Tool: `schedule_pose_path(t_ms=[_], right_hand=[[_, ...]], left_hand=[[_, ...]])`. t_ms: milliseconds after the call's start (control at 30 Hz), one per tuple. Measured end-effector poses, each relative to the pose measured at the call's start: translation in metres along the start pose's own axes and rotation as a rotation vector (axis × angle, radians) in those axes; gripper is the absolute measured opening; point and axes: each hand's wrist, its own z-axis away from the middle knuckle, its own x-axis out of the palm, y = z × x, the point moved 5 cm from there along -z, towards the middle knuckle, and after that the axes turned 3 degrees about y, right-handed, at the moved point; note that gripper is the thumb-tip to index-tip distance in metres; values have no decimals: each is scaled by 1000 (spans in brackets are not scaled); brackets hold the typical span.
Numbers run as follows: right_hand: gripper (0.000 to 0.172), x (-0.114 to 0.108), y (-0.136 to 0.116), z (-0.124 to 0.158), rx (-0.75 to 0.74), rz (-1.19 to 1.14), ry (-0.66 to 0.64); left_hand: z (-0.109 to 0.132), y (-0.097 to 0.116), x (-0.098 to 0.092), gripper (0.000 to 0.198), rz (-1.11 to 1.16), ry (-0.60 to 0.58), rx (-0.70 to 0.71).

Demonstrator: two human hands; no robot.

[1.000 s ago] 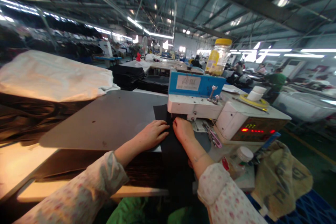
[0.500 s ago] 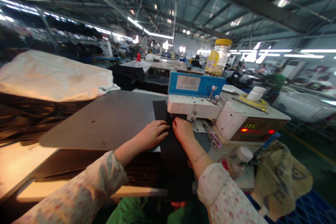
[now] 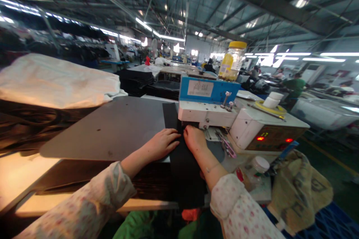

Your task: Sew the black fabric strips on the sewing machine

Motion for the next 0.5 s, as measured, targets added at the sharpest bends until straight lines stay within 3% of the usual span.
schedule_pose_path(t_ms=[500], right_hand=[[22, -3, -1, 1, 9, -13, -11]], left_hand=[[0, -3, 3, 32, 15, 14, -5]])
